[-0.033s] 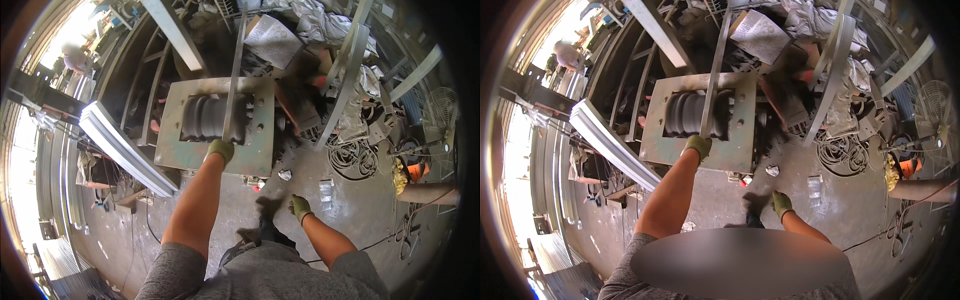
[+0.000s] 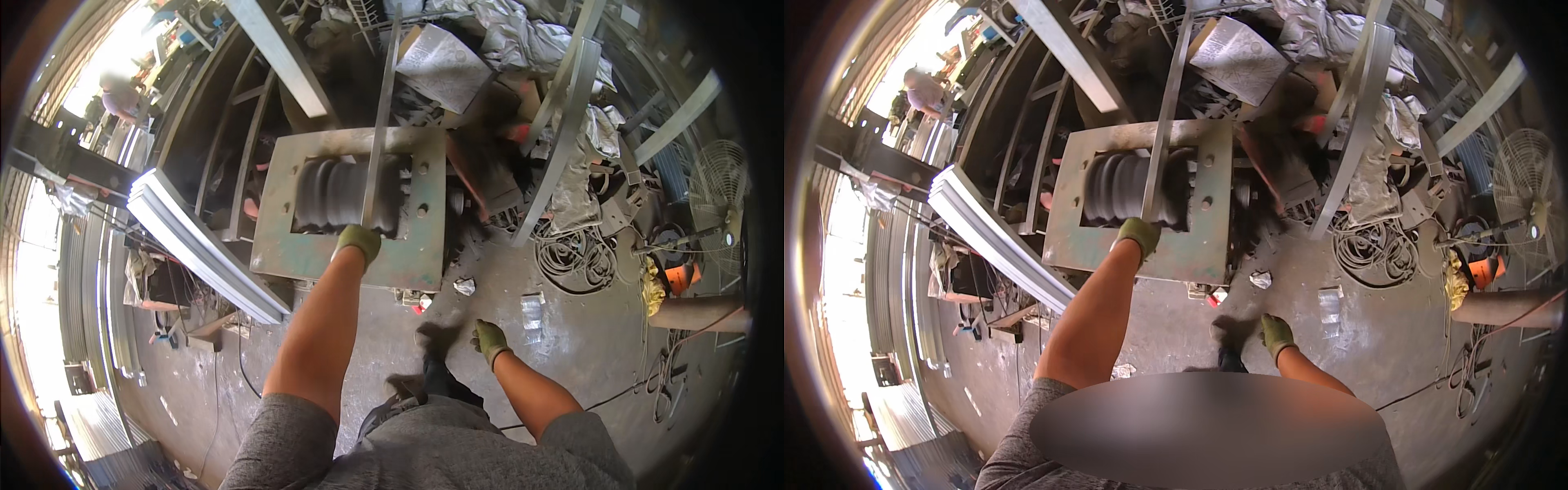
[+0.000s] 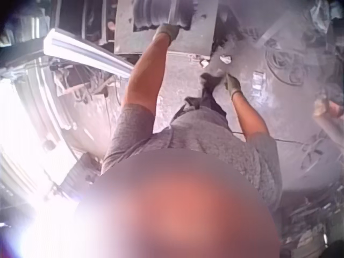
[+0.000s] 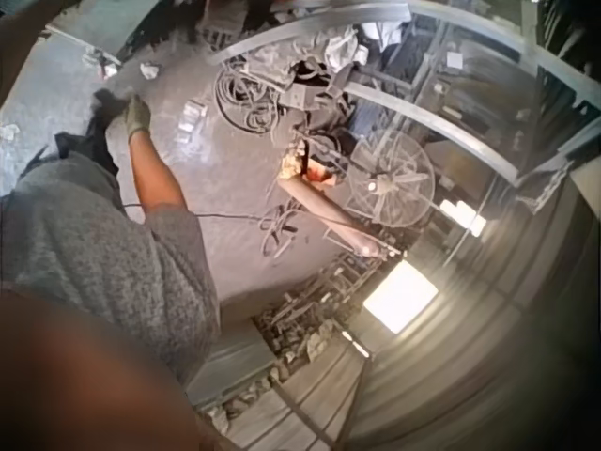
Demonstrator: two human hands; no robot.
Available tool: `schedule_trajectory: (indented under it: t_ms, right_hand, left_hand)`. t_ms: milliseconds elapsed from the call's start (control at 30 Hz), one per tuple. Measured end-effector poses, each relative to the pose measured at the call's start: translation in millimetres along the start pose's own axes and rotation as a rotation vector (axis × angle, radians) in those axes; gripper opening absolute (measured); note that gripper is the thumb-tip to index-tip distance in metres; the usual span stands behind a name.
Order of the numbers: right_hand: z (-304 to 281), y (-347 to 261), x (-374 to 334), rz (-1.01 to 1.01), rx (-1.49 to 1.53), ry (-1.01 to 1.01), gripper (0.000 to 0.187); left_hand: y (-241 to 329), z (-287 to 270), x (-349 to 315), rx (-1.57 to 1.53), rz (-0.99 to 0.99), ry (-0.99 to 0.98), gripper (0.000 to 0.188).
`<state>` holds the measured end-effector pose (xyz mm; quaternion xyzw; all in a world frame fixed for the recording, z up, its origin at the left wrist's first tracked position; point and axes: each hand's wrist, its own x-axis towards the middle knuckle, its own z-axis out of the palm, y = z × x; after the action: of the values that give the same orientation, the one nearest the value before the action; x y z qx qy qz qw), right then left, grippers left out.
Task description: The person repeatedly picks up long metal sheets and feeds them into a roller machine, then stacks the processed sheets nearby. The cycle of picking, feeding, and stacking continues throughout the clip.
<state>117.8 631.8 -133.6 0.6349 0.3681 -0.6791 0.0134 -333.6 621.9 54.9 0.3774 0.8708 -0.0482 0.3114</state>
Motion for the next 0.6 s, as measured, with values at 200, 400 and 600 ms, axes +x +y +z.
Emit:
schedule_trajectory:
  t_ms: [200, 400, 600]
  right_hand:
    - [-3, 13, 2, -0.065, -0.090, -0.008, 0.039]
    - [24, -26, -31, -0.097, -0.011, -0.063, 0.044]
    - [99, -100, -80, -0.432, -0.009, -0.246, 0.049]
  left_hand:
    - [17, -30, 24, -0.242, -0.185, -0.030, 0.043]
    - [-19, 33, -32, -0.256, -0.162, 0.158, 0.061]
    - [-57, 116, -147, -0.321, -0.138, 0.064, 0.061]
